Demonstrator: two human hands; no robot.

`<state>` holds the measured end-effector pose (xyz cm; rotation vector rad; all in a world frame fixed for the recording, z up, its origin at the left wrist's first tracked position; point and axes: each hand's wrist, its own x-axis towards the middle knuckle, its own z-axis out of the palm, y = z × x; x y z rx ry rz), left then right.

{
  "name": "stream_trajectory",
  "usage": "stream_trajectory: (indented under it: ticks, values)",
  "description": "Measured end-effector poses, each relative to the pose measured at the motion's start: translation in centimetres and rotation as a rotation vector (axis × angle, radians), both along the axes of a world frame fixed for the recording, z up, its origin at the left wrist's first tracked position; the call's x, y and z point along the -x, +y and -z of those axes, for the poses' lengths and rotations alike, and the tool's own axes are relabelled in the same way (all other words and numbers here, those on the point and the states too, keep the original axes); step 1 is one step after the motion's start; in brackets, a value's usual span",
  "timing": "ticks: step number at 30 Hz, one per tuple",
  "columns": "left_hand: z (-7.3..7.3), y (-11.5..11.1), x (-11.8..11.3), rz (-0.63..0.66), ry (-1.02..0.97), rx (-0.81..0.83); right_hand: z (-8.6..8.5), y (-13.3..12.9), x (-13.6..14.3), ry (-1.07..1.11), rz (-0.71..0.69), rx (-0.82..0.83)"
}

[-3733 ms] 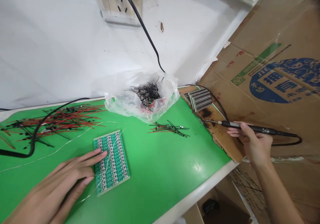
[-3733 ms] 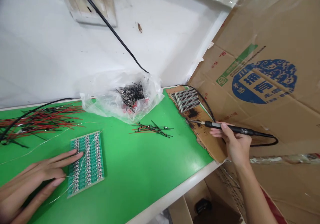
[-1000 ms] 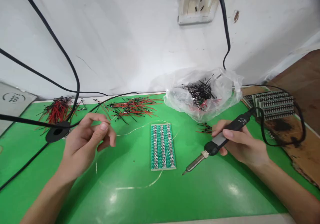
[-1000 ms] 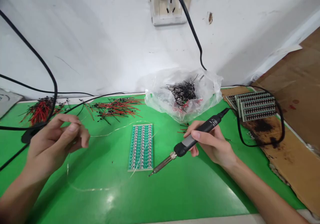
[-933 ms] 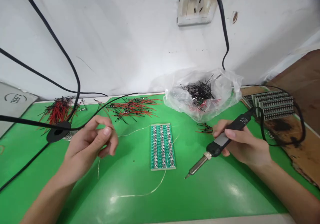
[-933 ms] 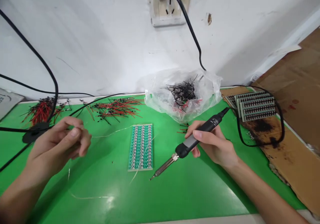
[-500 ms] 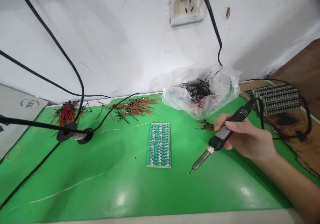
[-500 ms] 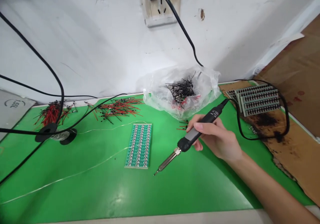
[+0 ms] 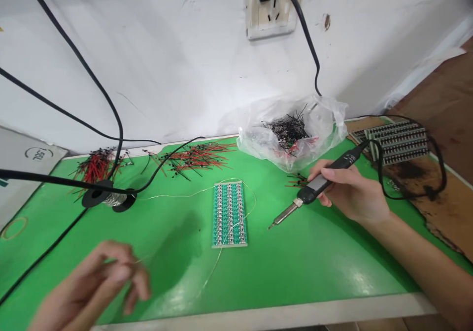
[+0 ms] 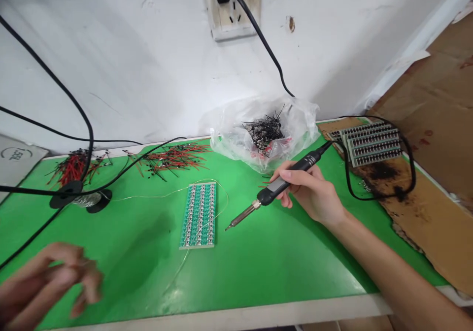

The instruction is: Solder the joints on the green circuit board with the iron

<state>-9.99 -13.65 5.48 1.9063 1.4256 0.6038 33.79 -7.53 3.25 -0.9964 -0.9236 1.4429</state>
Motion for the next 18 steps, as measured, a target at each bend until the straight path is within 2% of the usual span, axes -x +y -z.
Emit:
stream_trajectory:
  ticks: [1,3,6,8,12,18]
  values:
    - [0.0,0.5,-1.1,0.018,-0.065,0.105,-0.1,0.0,-0.1,0.005,-0.002,0.001]
    - [0.1,2.1,-3.8,0.036,-0.077,0.109,-0.3,-0.1,-0.4,0.012,-0.025,0.01]
    - [0.4,5.7,-7.7,0.089,0.077,-0.115,-0.7,-0.1,-0.5,0.013,-0.085,0.021]
    - [0.6,8.4,-9.4,0.21,0.213,-0.297,-0.8,-0.1,-0.5,0.01,-0.124,0.02]
    - [1.8,12.2,-10.8,0.275,0.299,-0.335,-0.8,0.0,-0.3,0.001,-0.183,0.018]
    - [3.1,13.4,-10.9,0.247,0.353,-0.35,-0.2,0.2,-0.3,0.014,-0.25,0.013]
